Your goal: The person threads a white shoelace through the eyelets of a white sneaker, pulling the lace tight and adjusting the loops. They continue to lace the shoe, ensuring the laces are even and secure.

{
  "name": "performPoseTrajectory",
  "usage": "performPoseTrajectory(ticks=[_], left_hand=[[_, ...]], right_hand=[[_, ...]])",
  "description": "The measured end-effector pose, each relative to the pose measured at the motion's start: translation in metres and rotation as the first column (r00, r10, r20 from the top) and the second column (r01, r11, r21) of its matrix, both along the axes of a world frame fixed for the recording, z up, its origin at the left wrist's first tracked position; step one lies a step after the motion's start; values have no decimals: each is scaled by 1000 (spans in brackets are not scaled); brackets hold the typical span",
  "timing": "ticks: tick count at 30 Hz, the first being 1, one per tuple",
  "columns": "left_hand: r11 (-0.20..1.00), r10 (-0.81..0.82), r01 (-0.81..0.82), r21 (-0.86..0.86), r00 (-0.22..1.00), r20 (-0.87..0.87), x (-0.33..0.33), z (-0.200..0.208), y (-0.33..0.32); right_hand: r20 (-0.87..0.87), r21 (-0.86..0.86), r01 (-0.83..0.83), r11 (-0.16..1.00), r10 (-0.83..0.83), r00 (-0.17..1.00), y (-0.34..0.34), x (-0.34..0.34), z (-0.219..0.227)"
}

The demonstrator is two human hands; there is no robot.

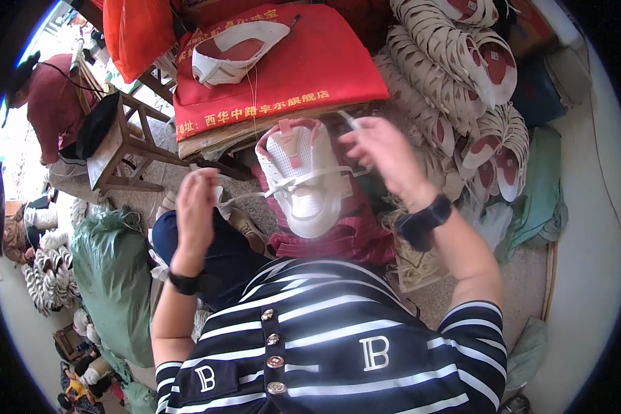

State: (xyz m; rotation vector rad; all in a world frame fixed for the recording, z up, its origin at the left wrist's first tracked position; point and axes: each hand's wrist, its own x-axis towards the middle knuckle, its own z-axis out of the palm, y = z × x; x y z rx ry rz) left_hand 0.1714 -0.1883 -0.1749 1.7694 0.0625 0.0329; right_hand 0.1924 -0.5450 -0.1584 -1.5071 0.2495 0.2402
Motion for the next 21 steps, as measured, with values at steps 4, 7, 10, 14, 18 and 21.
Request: performPoseTrajectory(ticks=[4,7,10,14,18,21], left_hand=[[949,-174,132,-288,976,-128,-6,-24,-52],[922,-272,188,-338,937,-221,-17,-17,-68],[906,-357,260,-333,893,-273,-20,-15,-71],[863,-484,382,-331,813,-323,-16,-18,-65],[840,-525,388,-379,758,-388,-9,-12,-62],[847,-525,402,-348,733,-432,-4,-7,-60]], right_hand=[[106,-82,-210,974,218,970,32,-17,-17],[62,-224,-280,933,301,952,33,-26,-15],[86,-297,-340,893,379,921,29,-30,-18],[73,-252,-329,910,357,931,29,-27,-22],[10,-167,-337,927,343,939,25,-13,-22],[50,-303,-331,894,362,931,26,-8,-15]])
